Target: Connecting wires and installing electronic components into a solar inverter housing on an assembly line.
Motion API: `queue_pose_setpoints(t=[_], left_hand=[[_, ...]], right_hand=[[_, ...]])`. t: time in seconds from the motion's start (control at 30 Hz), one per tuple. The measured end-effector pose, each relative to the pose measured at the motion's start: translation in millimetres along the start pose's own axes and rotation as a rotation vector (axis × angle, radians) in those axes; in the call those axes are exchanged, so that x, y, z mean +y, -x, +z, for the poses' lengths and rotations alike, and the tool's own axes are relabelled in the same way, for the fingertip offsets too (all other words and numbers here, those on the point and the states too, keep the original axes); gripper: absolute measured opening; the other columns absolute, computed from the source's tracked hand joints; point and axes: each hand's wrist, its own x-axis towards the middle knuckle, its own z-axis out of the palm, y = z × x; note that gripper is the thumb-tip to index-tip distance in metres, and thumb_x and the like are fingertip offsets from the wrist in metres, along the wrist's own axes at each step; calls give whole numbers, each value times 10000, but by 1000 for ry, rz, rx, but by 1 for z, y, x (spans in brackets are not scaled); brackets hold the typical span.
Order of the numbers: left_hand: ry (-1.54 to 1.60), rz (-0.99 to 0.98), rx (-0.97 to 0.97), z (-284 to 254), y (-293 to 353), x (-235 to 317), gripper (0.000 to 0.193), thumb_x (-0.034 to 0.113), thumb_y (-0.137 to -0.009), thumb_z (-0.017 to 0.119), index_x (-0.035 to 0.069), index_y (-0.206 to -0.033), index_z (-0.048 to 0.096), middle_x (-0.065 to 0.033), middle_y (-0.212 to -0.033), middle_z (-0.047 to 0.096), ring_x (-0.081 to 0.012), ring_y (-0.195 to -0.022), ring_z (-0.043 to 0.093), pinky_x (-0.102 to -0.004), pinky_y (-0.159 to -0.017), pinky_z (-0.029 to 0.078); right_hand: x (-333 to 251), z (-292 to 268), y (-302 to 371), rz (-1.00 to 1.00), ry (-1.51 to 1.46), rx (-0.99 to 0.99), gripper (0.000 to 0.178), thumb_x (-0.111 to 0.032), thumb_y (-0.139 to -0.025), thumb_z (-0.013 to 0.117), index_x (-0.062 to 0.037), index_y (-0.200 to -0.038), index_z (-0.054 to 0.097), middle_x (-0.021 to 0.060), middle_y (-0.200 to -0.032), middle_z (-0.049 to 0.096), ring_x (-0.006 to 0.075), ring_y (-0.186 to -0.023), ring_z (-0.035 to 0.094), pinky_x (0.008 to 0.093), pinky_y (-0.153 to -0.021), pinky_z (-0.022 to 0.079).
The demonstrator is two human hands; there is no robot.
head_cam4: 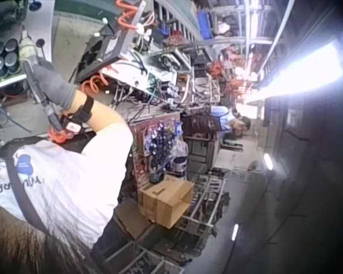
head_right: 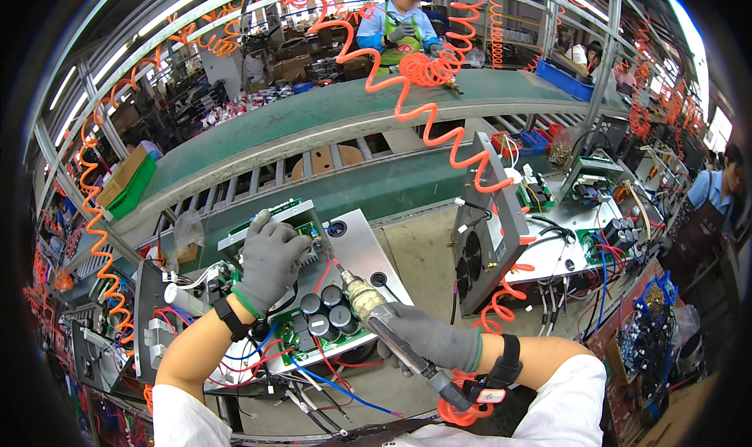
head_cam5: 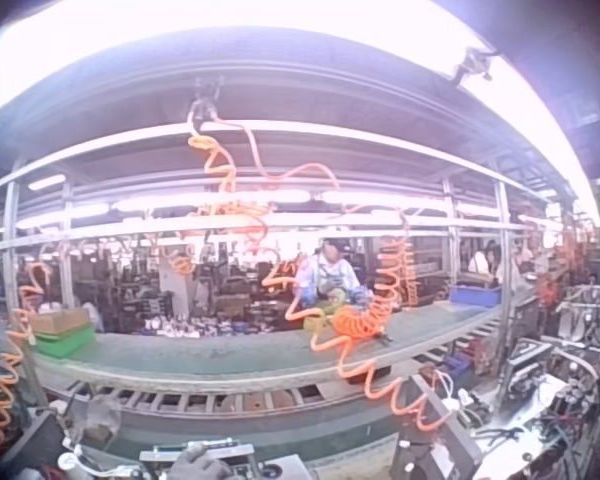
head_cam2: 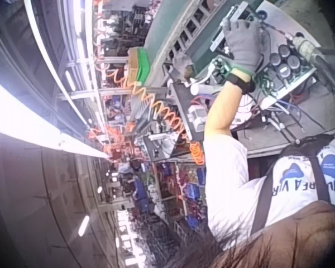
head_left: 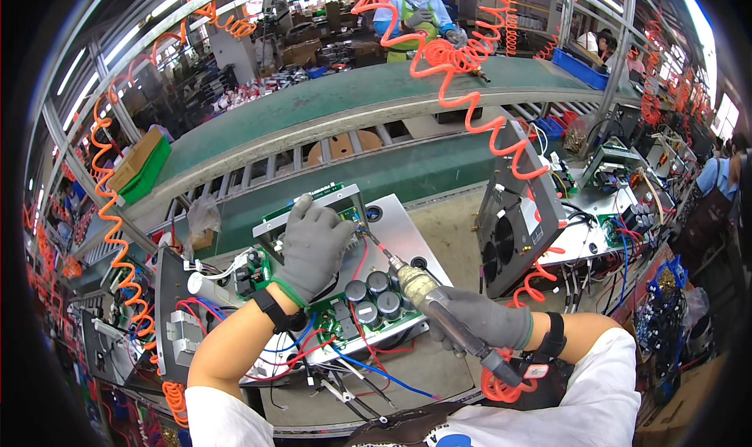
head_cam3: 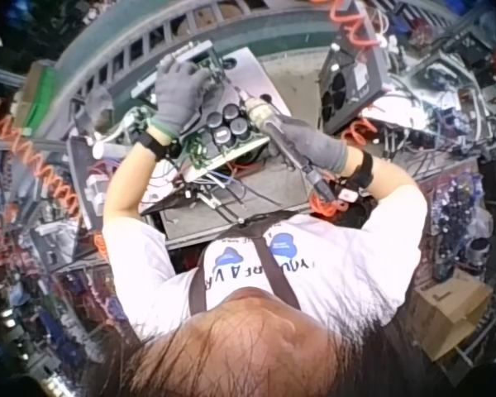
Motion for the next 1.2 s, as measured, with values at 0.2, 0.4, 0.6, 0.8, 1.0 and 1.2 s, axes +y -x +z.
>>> queue_pose_setpoints(t=[0.2,0.4,0.6,0.8,1.0,1.2], left_hand=[[5,16,11,1,0,-1,163,123,-724,660,199,-867,681,1,-782,580,-198,-840,583,-489,-1033,337],[-48,107,5,-2,3,-12,135,155,-718,691,157,-850,662,-32,-930,576,-219,-905,569,-468,-1009,376],[8,140,44,-25,-1,-17,155,158,-677,719,101,-803,650,-96,-1140,555,-288,-1033,542,-471,-918,444],[-23,76,4,-28,-7,-18,149,157,-652,726,105,-775,661,-111,-1179,566,-307,-1066,552,-431,-874,465],[13,20,-104,-19,-8,-23,120,148,-675,681,109,-786,657,-129,-1176,572,-310,-1051,561,-426,-862,470],[52,-140,-143,-3,-1,-25,127,134,-700,636,104,-822,656,-133,-1202,561,-323,-1063,553,-428,-892,459]], right_hand=[[1,-2,-2,32,-53,7,345,-412,-935,511,-95,-1071,498,59,-769,588,143,-527,576,292,-437,502],[1,19,2,4,-324,-37,450,-536,-947,425,-110,-1056,521,53,-753,602,136,-538,607,270,-427,515],[7,38,-5,18,-385,-10,489,-602,-900,484,-123,-986,527,31,-704,573,119,-501,580,271,-407,500],[8,47,-8,55,-338,21,487,-596,-921,416,-138,-1048,521,-2,-708,555,111,-542,559,267,-428,479],[9,53,-8,13,-398,27,418,-546,-934,461,-140,-1021,509,17,-704,559,112,-498,564,268,-403,484],[2,55,-9,53,-286,53,480,-589,-915,419,-137,-1043,519,4,-715,554,119,-561,559,272,-452,476]])
